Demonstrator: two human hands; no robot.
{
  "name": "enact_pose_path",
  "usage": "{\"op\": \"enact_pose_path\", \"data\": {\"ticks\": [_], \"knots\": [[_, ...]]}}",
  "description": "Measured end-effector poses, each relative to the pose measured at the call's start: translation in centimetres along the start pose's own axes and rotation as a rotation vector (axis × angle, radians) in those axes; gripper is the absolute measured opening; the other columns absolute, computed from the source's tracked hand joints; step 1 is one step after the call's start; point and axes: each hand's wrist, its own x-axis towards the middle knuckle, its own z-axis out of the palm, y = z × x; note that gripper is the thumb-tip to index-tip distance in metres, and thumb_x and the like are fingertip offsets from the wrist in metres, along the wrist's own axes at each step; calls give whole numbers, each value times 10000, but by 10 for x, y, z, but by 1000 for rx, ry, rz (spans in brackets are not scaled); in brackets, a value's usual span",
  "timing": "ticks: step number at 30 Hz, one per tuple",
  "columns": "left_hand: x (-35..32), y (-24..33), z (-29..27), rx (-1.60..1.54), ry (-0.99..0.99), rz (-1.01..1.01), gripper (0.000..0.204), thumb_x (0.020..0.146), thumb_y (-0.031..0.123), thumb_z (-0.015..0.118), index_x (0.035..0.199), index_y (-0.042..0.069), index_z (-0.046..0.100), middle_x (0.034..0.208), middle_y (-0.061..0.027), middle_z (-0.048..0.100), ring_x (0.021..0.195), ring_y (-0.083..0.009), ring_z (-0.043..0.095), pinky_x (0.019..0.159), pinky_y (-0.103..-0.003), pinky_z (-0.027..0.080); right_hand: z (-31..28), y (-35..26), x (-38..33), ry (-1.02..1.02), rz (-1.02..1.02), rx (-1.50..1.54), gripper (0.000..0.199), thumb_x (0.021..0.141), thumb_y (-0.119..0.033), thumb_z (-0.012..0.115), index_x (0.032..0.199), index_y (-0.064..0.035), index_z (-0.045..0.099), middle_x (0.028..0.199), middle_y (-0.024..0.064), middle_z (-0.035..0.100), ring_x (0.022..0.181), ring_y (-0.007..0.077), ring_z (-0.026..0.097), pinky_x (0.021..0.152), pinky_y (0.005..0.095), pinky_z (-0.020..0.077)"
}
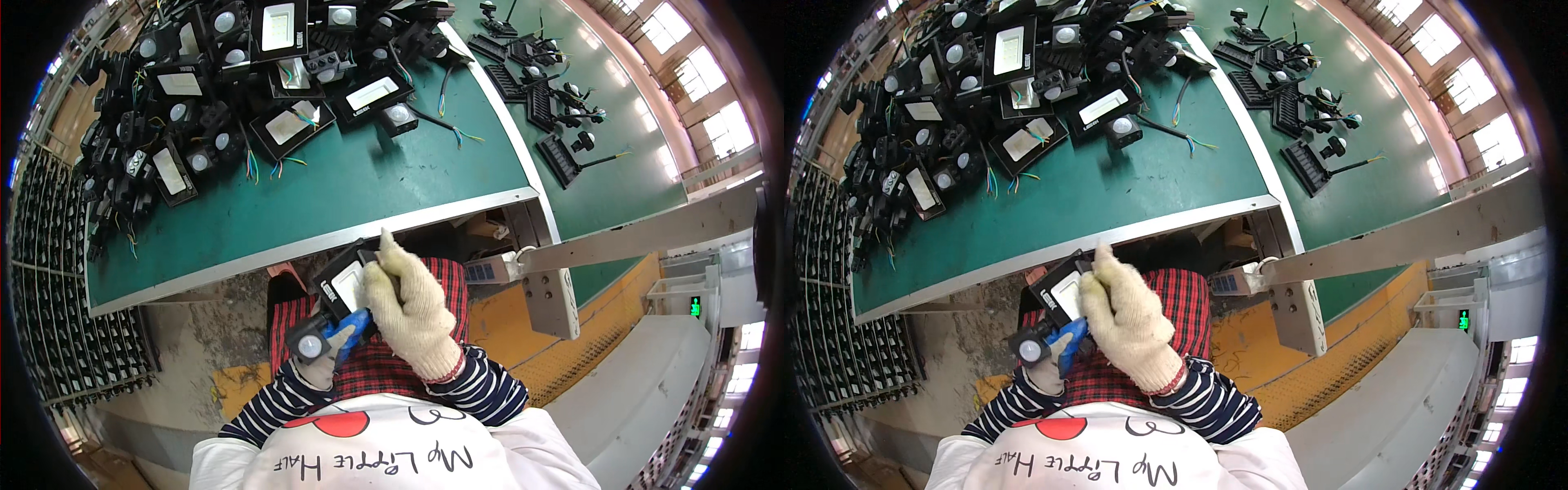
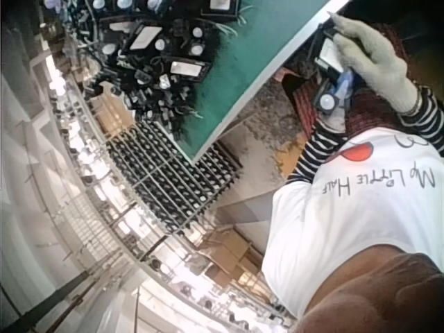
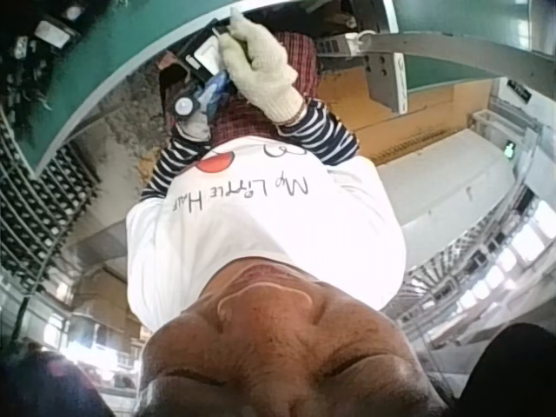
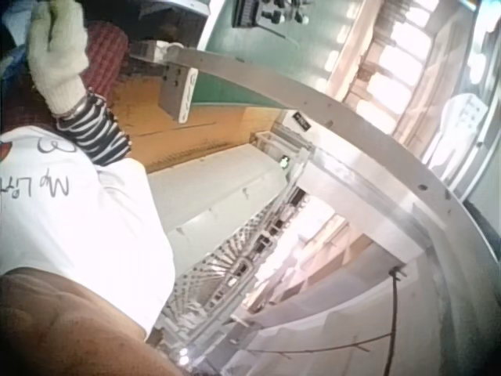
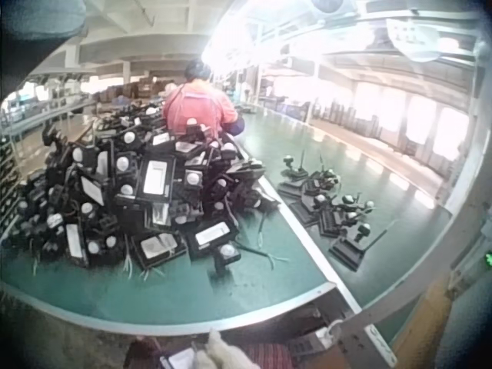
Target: Manually assembling LED solar wall lights by attaching the sensor and front panel to the main housing unit.
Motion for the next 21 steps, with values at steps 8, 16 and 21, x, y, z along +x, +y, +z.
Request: {"op": "enact_pose_path", "data": {"ticks": [8,16,21], "knots": [[30,-36,-76,561,-351,127,490,984,196,560,1432,38,436,1433,-127,486,1337,-236,453,1166,-324,288,-8,30,27,-49,195,3,378,909,-141,676,1212,70,594,1045,202,684,963,217,671,850,315,527],[41,16,-58,404,-277,129,296,1011,194,511,1204,25,658,1210,-128,663,1135,-211,633,1012,-337,495,-46,20,63,-400,-100,-330,299,922,-228,648,1168,-58,636,1008,158,686,921,315,680,798,361,539],[39,29,-57,595,-235,81,287,1001,198,529,1190,34,669,1210,-126,664,1133,-202,633,1005,-338,501,-49,21,69,-467,-168,-414,326,936,-276,612,1203,-89,610,986,148,675,886,344,664,745,400,534]]}}
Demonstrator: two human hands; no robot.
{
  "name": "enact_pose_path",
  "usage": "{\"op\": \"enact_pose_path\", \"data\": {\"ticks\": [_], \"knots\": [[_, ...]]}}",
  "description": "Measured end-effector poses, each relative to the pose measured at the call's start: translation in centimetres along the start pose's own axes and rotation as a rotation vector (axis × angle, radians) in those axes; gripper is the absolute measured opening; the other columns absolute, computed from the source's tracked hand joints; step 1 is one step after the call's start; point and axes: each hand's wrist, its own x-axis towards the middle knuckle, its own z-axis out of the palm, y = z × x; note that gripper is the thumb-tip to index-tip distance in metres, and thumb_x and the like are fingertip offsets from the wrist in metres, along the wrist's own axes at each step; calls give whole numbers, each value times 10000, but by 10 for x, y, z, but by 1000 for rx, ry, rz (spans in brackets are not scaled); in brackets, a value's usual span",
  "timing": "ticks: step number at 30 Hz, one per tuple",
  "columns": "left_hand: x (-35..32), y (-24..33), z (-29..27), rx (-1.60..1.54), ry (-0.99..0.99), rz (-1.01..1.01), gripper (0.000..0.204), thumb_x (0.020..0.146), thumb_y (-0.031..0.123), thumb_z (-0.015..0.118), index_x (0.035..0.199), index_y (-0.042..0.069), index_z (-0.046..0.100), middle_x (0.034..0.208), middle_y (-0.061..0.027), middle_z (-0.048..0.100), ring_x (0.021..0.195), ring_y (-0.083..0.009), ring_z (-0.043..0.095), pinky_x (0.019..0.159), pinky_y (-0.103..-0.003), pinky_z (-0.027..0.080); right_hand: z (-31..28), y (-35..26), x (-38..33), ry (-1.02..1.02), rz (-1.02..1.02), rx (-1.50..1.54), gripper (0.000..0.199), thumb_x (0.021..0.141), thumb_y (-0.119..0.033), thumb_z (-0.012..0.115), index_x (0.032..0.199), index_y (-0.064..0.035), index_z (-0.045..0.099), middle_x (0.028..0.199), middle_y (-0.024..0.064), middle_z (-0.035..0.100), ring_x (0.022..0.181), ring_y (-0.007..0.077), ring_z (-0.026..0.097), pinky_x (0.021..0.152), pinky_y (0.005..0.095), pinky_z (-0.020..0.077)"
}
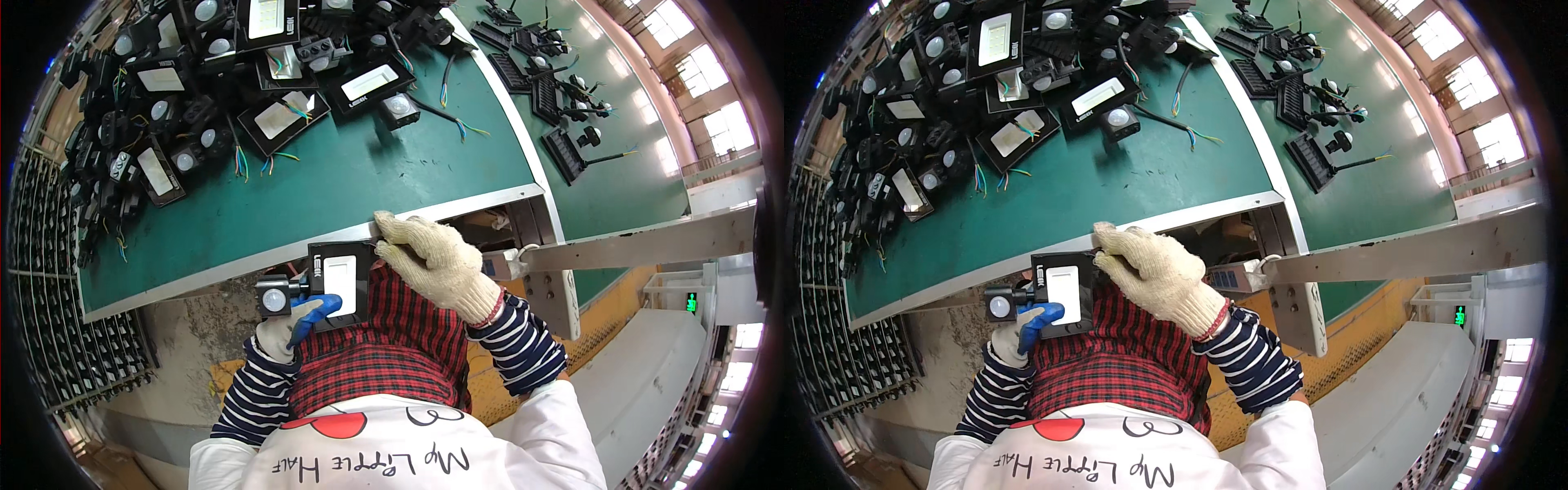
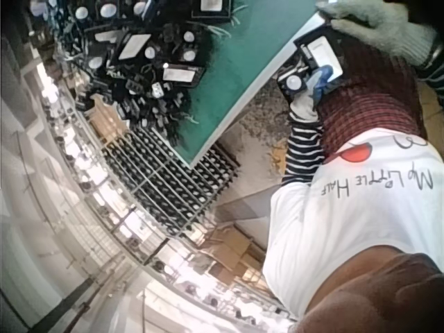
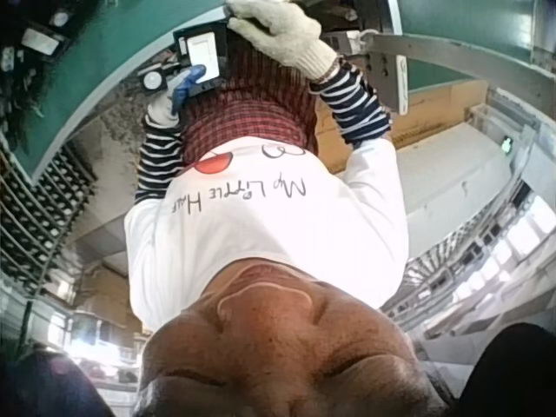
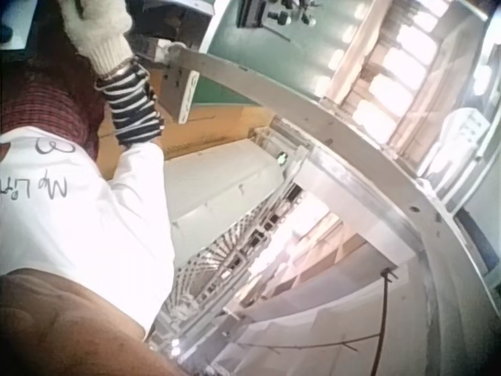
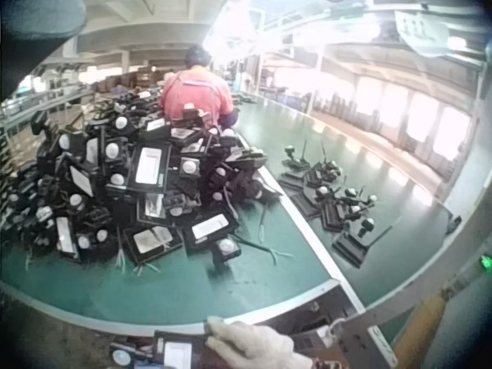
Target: Manually assembling LED solar wall lights by attaching the sensor and front panel to the main housing unit.
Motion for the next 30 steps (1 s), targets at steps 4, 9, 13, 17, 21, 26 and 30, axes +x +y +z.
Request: {"op": "enact_pose_path", "data": {"ticks": [4,9,13,17,21,26,30], "knots": [[-3,-15,-4,-35,-17,-3,298,1011,180,486,1222,52,653,1206,-120,661,1106,-215,641,993,-336,497,2,-2,-1,24,-13,3,354,876,-170,705,1183,-4,640,953,149,694,843,293,695,738,339,556],[-3,-25,-21,172,-154,205,360,1040,207,395,1273,32,606,1251,-142,628,1196,-247,584,1065,-370,422,19,-12,19,10,-103,27,305,913,-203,646,1154,-16,652,989,168,684,859,301,673,749,365,547],[-12,1,-2,377,-37,219,388,1043,228,376,1311,29,574,1280,-131,611,1230,-251,560,1090,-362,385,24,-14,29,278,251,878,346,941,-193,652,1230,-15,581,928,65,668,842,188,661,726,293,533],[-16,16,11,364,15,267,439,1042,309,362,1314,32,566,1299,-130,605,1249,-255,545,1102,-364,365,17,-2,3,423,173,515,681,828,-195,749,1396,17,440,1187,186,623,1140,241,584,1004,343,450],[-12,2,9,159,-55,224,516,1044,424,352,1343,48,541,1338,-153,572,1268,-271,525,1107,-376,361,9,-30,-20,96,113,146,425,892,-219,623,1286,-66,580,1073,192,621,949,363,634,806,405,539],[-7,-11,9,155,-52,156,494,1065,382,304,1342,49,540,1321,-160,573,1256,-274,527,1103,-377,370,18,-45,-29,79,77,-154,260,913,-283,616,1119,-126,640,1043,118,597,856,316,654,677,423,556],[-4,-25,6,-76,-48,-20,436,1064,317,334,1324,42,549,1291,-154,581,1220,-267,541,1084,-382,387,15,-41,-10,102,60,-275,245,916,-304,614,1093,-139,650,1021,105,617,832,295,661,659,418,558]]}}
